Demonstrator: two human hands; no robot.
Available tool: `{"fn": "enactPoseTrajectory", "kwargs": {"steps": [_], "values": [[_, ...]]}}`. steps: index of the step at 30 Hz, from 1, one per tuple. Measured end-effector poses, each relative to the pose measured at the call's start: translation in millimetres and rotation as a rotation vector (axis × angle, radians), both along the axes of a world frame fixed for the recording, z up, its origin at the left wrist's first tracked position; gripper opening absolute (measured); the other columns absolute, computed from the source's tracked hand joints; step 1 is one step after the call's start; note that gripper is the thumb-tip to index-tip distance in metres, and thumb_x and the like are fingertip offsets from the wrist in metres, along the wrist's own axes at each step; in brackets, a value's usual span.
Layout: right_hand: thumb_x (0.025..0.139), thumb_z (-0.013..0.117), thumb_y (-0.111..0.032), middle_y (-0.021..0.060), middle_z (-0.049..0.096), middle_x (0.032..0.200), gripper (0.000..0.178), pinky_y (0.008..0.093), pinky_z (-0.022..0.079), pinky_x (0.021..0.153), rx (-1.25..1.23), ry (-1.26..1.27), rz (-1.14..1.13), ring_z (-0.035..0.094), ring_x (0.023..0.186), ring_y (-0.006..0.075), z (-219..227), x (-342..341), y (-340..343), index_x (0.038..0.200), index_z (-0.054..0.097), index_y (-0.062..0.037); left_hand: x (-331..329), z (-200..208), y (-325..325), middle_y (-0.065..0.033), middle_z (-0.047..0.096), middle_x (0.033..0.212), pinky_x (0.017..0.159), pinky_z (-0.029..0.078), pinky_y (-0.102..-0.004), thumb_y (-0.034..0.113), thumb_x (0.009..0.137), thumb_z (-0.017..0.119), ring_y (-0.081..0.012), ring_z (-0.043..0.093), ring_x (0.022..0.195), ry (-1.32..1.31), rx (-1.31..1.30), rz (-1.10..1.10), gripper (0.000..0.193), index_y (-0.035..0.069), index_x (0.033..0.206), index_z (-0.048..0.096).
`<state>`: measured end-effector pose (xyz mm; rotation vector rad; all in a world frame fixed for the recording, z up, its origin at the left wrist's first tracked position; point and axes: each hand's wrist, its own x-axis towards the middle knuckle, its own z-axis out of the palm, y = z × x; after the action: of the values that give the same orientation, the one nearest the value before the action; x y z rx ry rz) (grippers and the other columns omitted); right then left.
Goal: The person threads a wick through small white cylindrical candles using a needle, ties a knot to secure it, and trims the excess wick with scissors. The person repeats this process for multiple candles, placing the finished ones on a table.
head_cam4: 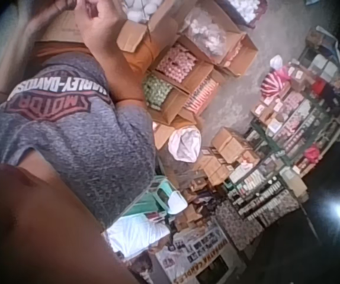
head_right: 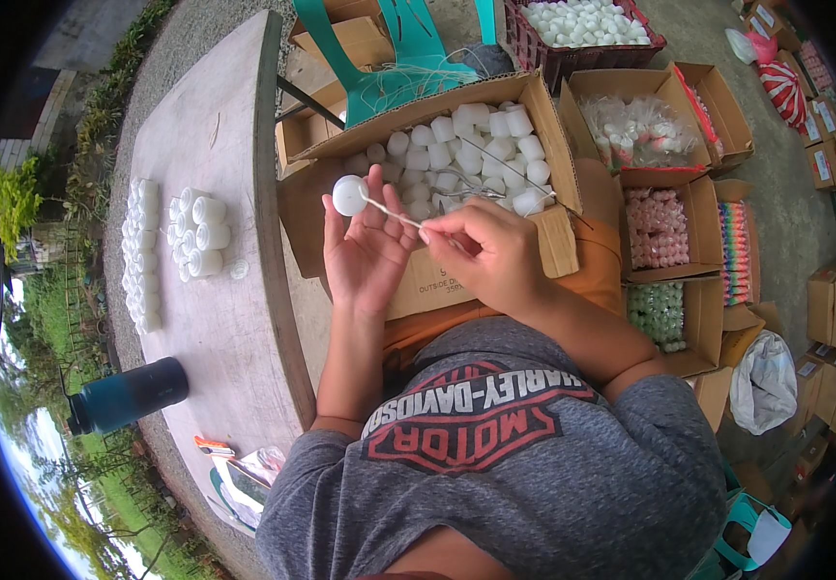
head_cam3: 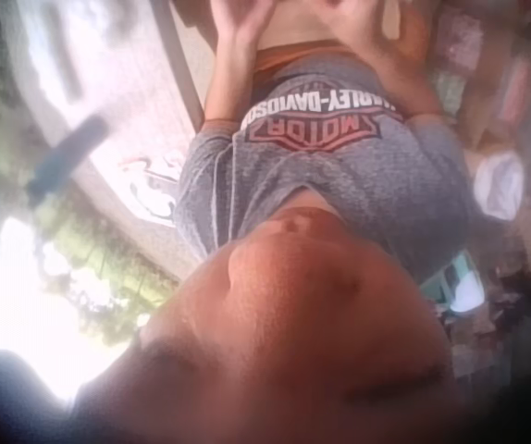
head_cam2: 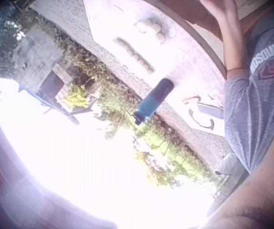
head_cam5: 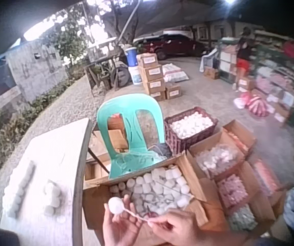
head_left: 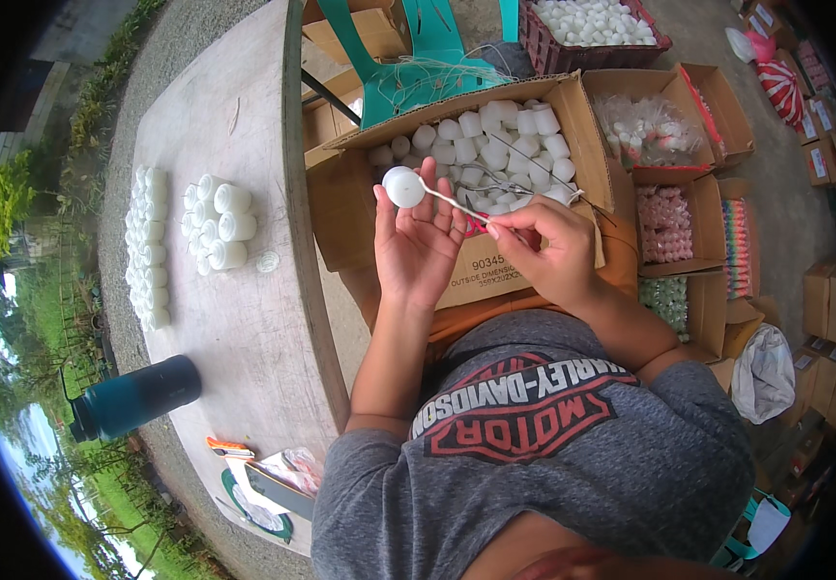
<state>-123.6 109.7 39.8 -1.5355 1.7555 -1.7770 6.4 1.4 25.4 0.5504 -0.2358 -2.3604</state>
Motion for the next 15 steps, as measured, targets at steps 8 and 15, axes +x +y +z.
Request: {"fn": "enactPoseTrajectory", "kwargs": {"steps": [8,15], "values": [[0.076,0.070,-0.002,0.0024,0.055,0.063,0.007,0.0221,0.034,0.046,0.033,-0.071,0.063,0.046,0.051,0.0070,2.1,5.2,-0.1,0.081,0.066,-0.0009,1.0,0.3,0.2,-0.0023,0.057,0.125,0.087,0.045,-0.0391,0.046,0.093,0.047,-0.0162,0.057,0.108,0.025,-0.015,0.031,0.046,0.011,0.123,0.049],[0.077,0.070,-0.002,0.0022,0.055,0.064,0.005,0.0219,0.034,0.046,0.032,-0.095,0.073,0.045,0.051,0.0062,2.3,5.2,1.4,0.080,0.066,-0.0002,0.7,-2.0,0.4,-0.0017,0.056,0.126,0.086,0.046,-0.0390,0.045,0.093,0.047,-0.0153,0.058,0.107,0.023,-0.037,0.026,0.046,0.010,0.123,0.049]]}}
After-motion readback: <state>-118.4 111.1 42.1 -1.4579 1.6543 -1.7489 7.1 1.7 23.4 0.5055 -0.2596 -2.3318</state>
